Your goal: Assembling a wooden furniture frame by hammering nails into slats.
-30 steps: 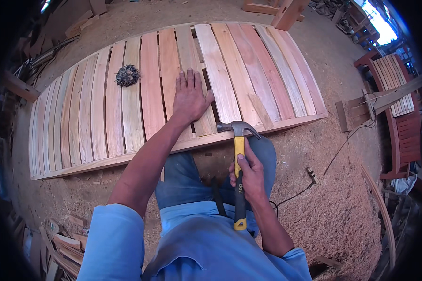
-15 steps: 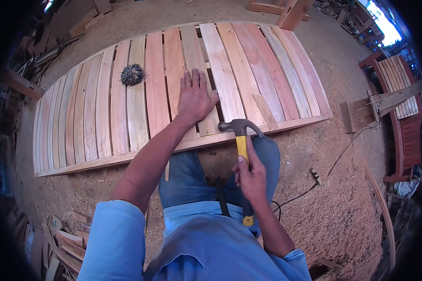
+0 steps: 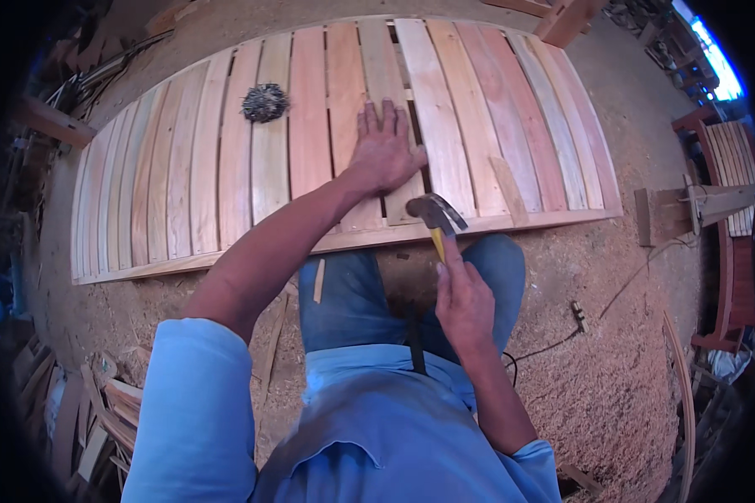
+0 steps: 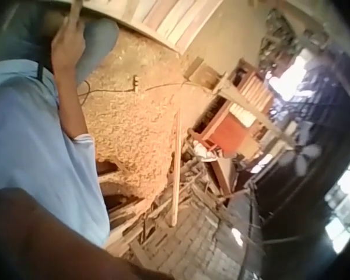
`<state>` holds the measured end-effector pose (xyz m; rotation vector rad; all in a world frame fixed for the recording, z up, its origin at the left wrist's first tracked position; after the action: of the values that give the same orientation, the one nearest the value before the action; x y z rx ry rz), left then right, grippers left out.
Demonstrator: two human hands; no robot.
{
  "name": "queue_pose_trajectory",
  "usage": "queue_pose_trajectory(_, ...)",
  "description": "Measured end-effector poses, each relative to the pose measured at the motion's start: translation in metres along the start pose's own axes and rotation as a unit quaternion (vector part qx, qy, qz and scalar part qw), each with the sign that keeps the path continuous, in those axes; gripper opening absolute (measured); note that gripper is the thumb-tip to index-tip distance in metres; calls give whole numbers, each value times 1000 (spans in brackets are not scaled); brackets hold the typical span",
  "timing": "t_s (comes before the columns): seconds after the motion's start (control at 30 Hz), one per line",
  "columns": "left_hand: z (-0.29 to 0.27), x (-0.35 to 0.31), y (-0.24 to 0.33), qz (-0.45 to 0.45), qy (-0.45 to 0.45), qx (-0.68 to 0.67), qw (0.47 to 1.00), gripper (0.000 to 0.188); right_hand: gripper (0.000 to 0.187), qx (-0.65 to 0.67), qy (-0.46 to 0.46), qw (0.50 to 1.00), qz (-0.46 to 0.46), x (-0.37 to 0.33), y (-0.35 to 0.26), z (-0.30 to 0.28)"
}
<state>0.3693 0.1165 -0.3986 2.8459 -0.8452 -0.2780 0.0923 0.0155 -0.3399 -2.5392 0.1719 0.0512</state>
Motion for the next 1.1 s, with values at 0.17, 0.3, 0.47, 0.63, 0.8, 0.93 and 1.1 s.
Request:
queue_pose_trajectory(0.17, -3, -4, 10, 20, 28, 18, 999, 98, 72, -32, -20, 999, -2, -9, 10, 5)
queue_pose_trajectory(0.3, -2, -12, 6, 15, 56, 27, 998, 94, 66, 21, -19, 1000, -4, -7, -1, -9)
queue_pose_trajectory(0.47, -3, -13, 4, 4, 71, 31, 997, 92, 45, 130, 97, 985, -62, -26, -47, -82)
queue_pose_trajectory(0.63, -7, -14, 13, 4, 56, 37, 998, 92, 19, 120, 143, 972, -142, -38, -50, -87)
queue_pose_trajectory(0.8, -1, -16, 12, -5, 54, 48, 997, 93, 51, 34, -10, 999, -40, -6, -19, -18)
queue_pose_trajectory(0.93, -3, -4, 13, 13, 93, 52, 994, 92, 58, 93, 161, 971, -151, -16, -49, -63)
queue_pose_trajectory(1.1, 0, -12, 14, 12, 94, 22, 995, 88, 59, 35, -31, 999, 8, -25, -15, -9)
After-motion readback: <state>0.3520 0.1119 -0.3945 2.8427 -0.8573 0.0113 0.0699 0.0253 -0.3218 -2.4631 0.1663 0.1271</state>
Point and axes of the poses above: each hand's wrist, its own x-axis towards the middle knuckle, its own z-axis out of the palm, y = z × x, the point moved 5 cm from there along x, towards the middle knuckle, and after that the axes turned 9 degrees about -y, right-handed, at the moved point
